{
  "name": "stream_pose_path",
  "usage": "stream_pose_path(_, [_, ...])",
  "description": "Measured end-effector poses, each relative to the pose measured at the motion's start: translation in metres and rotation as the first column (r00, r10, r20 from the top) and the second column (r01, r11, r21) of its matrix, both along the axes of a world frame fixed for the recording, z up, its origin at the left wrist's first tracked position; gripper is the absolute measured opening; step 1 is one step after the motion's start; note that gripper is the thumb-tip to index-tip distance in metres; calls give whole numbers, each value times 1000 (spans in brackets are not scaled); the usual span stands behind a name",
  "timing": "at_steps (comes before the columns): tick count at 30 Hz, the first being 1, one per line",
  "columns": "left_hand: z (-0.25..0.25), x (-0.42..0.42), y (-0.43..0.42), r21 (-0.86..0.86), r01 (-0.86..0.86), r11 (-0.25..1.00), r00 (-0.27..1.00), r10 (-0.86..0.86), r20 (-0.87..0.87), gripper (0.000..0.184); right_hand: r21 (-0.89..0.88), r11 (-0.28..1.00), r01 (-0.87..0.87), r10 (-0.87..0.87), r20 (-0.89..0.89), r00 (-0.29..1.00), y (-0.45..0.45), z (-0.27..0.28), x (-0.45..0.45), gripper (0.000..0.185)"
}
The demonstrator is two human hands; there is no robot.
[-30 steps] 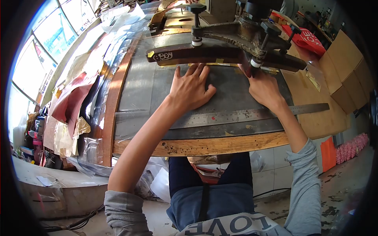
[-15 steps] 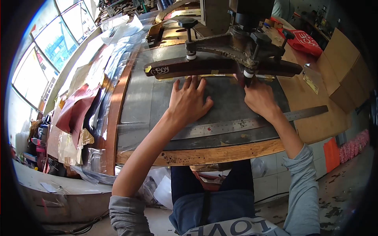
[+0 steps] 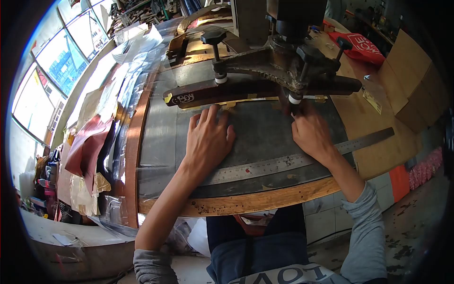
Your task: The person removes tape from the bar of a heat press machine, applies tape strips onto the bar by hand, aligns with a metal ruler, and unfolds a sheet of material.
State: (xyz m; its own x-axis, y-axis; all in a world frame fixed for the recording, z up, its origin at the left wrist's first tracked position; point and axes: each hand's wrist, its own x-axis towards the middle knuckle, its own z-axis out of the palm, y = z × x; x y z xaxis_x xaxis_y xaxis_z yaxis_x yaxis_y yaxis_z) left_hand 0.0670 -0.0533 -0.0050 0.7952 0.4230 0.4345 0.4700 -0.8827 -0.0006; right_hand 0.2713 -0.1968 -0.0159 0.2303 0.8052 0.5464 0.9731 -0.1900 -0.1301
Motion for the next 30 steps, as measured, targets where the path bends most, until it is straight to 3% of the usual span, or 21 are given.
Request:
stream_pose_path(9, [-1, 3, 10, -46, 113, 992, 994, -114, 0, 38, -21, 1000, 14, -14, -19, 1000, 0, -2, -6, 14])
stream_pose_path(14, [3, 5, 8, -43, 106, 993, 994, -107, -18, 38, -169, 985, -41, 47, 30, 998, -21, 11, -50, 27])
stream_pose_path(19, [5, 8, 3, -7, 30, 1000, 1000, -30, -3, 28, -148, 963, -226, 239, 75, 968, -32, 16, -98, 34])
stream_pose_path(25, [-4, 6, 5, 43, 27, 999, 993, -31, 111, 28, -237, 944, -229, 247, 49, 968, 9, 15, -88, 44])
stream_pose_path(30, [-1, 5, 1, 25, -27, 999, 997, 25, 66, 38, -197, 961, -195, 206, 37, 978, 42, 8, -81, 42])
